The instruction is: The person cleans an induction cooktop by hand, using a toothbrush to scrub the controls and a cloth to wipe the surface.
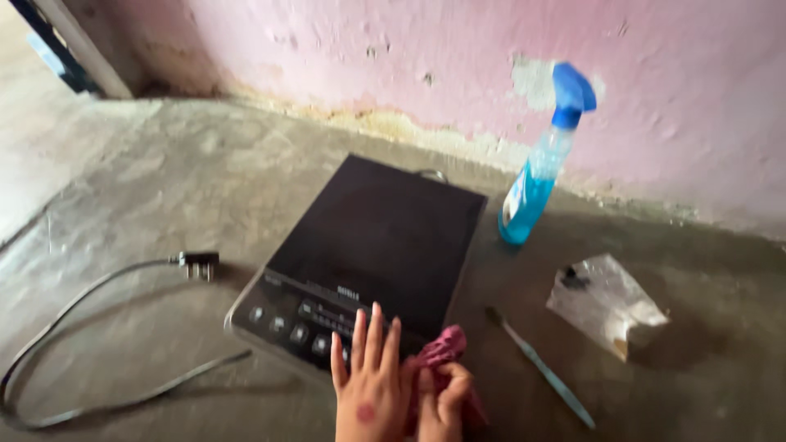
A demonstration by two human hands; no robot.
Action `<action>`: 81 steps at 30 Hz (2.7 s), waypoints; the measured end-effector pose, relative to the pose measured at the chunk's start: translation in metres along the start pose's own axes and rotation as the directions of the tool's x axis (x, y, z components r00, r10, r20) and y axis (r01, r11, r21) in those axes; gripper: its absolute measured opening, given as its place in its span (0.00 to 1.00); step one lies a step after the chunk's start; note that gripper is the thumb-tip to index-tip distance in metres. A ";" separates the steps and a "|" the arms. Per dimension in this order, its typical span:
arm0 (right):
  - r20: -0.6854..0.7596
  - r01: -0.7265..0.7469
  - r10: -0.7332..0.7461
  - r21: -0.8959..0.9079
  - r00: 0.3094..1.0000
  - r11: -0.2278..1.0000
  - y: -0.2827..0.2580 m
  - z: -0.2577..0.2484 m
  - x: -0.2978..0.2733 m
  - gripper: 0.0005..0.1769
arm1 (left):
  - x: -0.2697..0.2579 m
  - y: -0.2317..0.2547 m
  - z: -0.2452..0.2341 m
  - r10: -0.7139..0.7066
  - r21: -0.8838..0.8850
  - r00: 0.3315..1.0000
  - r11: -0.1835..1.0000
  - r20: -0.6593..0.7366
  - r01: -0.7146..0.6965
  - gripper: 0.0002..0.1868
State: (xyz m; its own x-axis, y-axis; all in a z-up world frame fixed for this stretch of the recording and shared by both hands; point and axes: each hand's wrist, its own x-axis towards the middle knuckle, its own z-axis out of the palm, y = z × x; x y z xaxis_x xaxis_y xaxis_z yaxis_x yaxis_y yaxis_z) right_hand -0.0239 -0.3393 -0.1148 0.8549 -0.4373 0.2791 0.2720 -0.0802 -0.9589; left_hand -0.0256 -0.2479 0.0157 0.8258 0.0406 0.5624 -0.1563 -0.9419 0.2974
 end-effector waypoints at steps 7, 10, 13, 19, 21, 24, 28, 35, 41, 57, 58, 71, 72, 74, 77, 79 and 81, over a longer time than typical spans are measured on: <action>0.094 -0.336 0.394 -0.366 0.914 0.868 -0.045 0.003 0.137 0.26 | -0.003 -0.006 0.015 0.059 0.023 0.998 0.998 -0.021 -0.059 0.34; 0.108 -0.320 0.362 -0.283 0.926 0.904 -0.055 0.015 0.190 0.27 | -0.004 -0.004 0.010 0.039 0.031 0.999 0.999 0.032 -0.040 0.34; 0.182 -0.333 0.373 -0.215 0.910 0.918 -0.062 0.011 0.194 0.33 | 0.002 -0.003 0.007 0.044 0.042 0.998 0.998 0.042 -0.046 0.34; 0.107 -0.273 0.316 -0.298 0.943 0.915 -0.040 -0.012 0.048 0.30 | -0.003 -0.003 0.008 0.044 0.058 0.998 0.997 0.054 -0.048 0.34; 0.088 -0.307 0.349 -0.314 0.933 0.898 -0.029 -0.015 0.048 0.28 | -0.004 -0.004 0.012 0.031 0.082 0.998 0.996 0.057 -0.036 0.33; 0.001 -0.407 0.431 -0.329 0.902 0.852 -0.028 -0.012 0.062 0.22 | -0.001 -0.007 0.017 0.076 0.078 0.996 0.994 -0.037 -0.073 0.32; -0.008 -0.475 0.492 -0.277 0.871 0.835 -0.037 -0.004 0.123 0.17 | -0.002 -0.009 0.022 0.092 0.088 0.995 0.992 -0.034 -0.088 0.33; 0.056 -0.490 0.492 -0.051 0.869 0.871 -0.044 0.017 0.202 0.24 | 0.003 -0.005 0.011 0.098 0.037 0.995 0.995 -0.020 -0.097 0.34; 0.041 -0.450 0.496 -0.358 0.868 0.818 -0.023 -0.020 0.067 0.36 | 0.001 0.002 -0.001 0.030 0.006 0.998 1.000 0.047 -0.031 0.31; 0.030 -0.486 0.499 -0.188 0.866 0.854 -0.016 0.013 0.218 0.27 | -0.008 -0.016 0.033 0.106 0.083 0.992 0.992 -0.070 -0.100 0.30; 0.135 -0.570 0.567 -0.023 0.812 0.822 -0.017 0.012 0.227 0.26 | -0.011 -0.017 0.036 0.097 0.078 0.994 0.993 -0.047 -0.093 0.31; 0.234 -0.728 0.704 0.030 0.671 0.685 -0.046 -0.016 0.181 0.23 | -0.046 -0.059 0.130 0.203 0.269 0.818 0.961 -0.537 -0.062 0.21; 0.226 -0.696 0.677 0.005 0.700 0.718 -0.038 -0.019 0.174 0.24 | -0.053 -0.066 0.134 0.202 0.270 0.818 0.961 -0.539 -0.060 0.21; 0.223 -0.664 0.651 -0.023 0.726 0.748 -0.016 -0.028 0.159 0.25 | -0.067 -0.077 0.137 0.218 0.296 0.813 0.953 -0.540 -0.059 0.20; 0.212 -0.606 0.618 -0.123 0.757 0.786 0.025 -0.040 0.136 0.28 | -0.077 -0.087 0.136 0.248 0.329 0.799 0.942 -0.547 -0.067 0.19; 0.059 -0.650 0.685 -0.265 0.726 0.712 0.041 -0.041 0.118 0.31 | -0.078 -0.084 0.133 0.254 0.335 0.795 0.940 -0.551 -0.068 0.18; 0.092 -0.699 0.720 -0.181 0.688 0.692 0.051 -0.044 0.112 0.30 | -0.082 -0.080 0.131 0.249 0.338 0.795 0.939 -0.553 -0.059 0.17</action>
State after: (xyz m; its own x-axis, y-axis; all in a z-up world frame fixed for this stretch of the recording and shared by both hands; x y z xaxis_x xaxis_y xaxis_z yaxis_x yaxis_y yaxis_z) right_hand 0.0663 -0.4323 -0.1350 0.8249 -0.2759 -0.4933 -0.4893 0.0885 -0.8676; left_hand -0.0098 -0.2199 -0.1556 0.3175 -0.0177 0.9481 -0.0125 -0.9998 -0.0145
